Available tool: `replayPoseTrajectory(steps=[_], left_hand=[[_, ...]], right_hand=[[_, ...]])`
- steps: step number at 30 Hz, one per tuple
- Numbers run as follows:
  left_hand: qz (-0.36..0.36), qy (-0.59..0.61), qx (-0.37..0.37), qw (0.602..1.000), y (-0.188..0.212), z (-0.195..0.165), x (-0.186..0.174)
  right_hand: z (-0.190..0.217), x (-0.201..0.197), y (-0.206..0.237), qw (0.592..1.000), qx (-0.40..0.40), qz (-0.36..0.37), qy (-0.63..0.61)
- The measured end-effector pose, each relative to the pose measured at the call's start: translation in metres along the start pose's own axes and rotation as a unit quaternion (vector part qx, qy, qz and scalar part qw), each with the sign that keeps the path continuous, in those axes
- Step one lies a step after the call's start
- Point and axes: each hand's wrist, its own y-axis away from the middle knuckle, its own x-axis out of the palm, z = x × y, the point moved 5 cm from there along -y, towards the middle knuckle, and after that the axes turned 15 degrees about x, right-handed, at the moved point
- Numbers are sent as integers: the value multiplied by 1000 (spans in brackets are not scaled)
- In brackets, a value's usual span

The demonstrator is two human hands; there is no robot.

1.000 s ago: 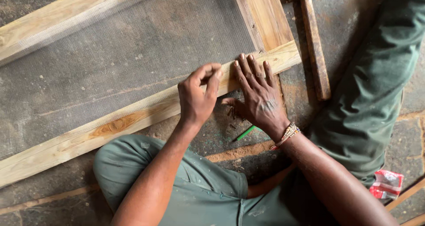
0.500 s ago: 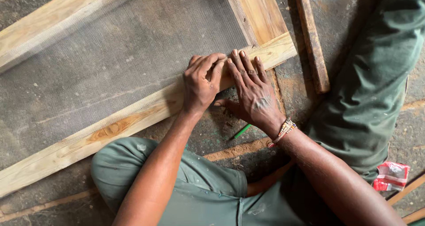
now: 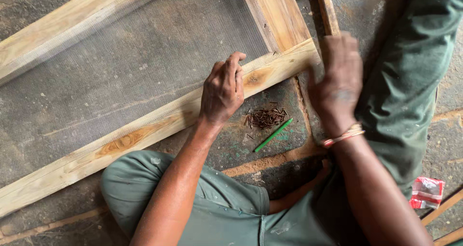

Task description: The person sits on a stone floor and secures a metal mesh screen to a wooden frame using a hammer and nails. They systematically drive nails along the edges of the frame to attach the mesh.

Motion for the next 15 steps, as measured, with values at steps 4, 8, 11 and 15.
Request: replayPoseTrajectory(steps=[4,8,11,15], left_hand=[[33,-20,14,999,6,6,10],[26,-17,27,999,9,8,12],[24,-17,20,999,10,8,13],[23,-16,14,1000,8,8,11]], right_hand=[[-55,20,-7,972,184,148,-7],[-58,20,-11,965,194,178,11],[-56,8,-20,935,277,200,-99],[-55,-13,-20,781,434,307,-330]])
